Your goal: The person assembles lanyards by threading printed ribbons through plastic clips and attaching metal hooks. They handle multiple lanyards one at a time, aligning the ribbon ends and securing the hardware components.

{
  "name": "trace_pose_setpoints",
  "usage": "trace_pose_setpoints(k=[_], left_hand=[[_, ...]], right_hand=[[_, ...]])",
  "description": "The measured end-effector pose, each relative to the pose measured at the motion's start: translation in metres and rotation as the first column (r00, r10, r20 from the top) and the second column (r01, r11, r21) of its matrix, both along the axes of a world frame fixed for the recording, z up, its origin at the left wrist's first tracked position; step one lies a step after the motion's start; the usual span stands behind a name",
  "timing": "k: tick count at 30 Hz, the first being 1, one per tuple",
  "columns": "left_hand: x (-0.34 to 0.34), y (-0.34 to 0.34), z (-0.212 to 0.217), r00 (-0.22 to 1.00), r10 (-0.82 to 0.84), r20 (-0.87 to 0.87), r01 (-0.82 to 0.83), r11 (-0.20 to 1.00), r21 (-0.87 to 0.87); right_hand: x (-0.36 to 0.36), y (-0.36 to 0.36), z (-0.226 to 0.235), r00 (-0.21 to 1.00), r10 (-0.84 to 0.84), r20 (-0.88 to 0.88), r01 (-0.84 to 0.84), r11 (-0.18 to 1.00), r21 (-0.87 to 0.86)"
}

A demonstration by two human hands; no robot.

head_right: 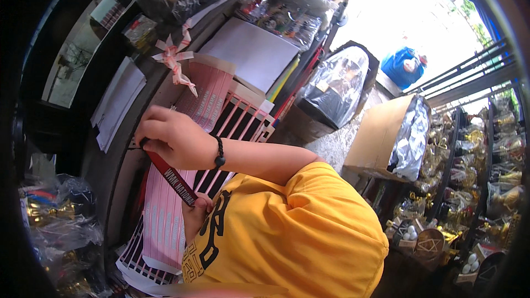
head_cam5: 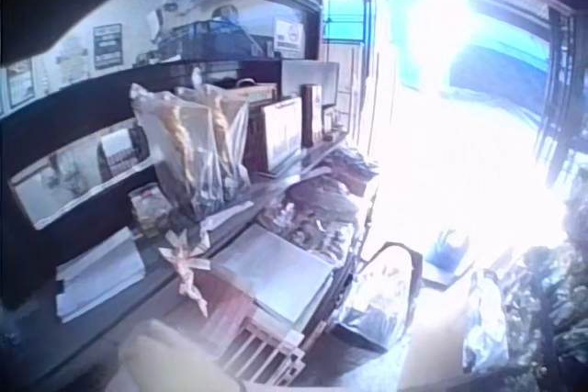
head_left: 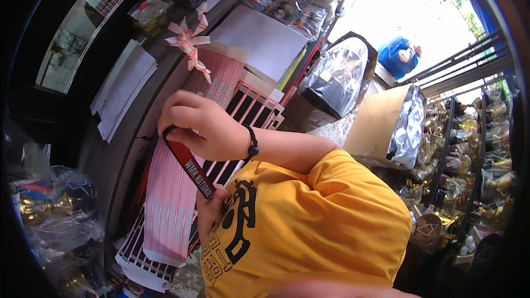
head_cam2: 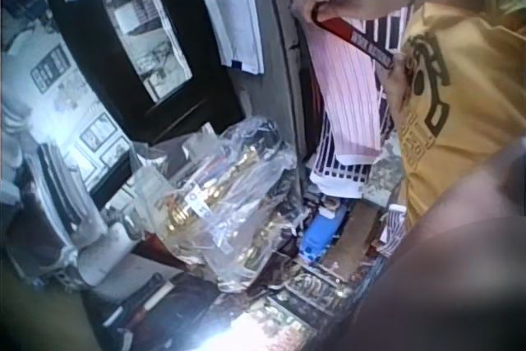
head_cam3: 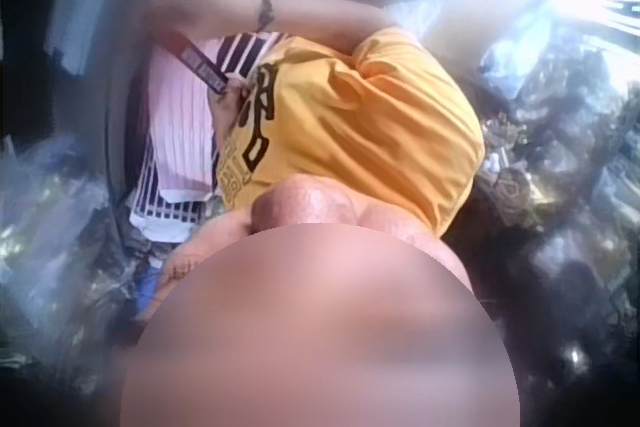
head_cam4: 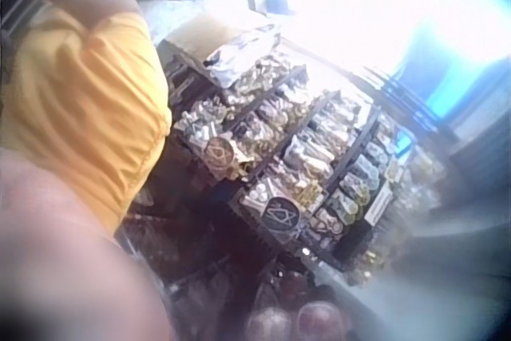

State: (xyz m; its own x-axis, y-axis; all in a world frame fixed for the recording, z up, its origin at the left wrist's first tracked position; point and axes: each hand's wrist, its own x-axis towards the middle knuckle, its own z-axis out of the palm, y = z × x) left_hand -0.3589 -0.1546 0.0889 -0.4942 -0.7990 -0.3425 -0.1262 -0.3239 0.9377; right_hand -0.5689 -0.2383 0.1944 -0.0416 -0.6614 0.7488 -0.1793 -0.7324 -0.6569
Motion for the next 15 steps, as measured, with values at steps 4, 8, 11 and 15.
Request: trace_pose_setpoints(k=[4,8,11,15], left_hand=[[-0.002,0.000,-0.001,0.996,-0.040,0.076,0.041,0.999,-0.002],[0.000,-0.001,0.000,0.998,-0.066,-0.018,0.067,0.997,0.023],[0.002,-0.002,0.005,0.990,-0.110,-0.092,0.112,0.993,0.023],[0.002,-0.001,0.009,0.980,-0.098,-0.174,0.102,0.995,0.013]], right_hand=[[-0.004,0.006,-0.008,0.992,0.011,0.125,-0.030,0.988,0.151],[-0.010,0.010,-0.015,0.993,-0.073,0.094,0.056,0.983,0.174],[-0.011,0.012,-0.017,0.986,-0.146,0.073,0.134,0.980,0.148],[-0.003,0.019,-0.017,0.971,-0.201,0.132,0.171,0.962,0.212]])
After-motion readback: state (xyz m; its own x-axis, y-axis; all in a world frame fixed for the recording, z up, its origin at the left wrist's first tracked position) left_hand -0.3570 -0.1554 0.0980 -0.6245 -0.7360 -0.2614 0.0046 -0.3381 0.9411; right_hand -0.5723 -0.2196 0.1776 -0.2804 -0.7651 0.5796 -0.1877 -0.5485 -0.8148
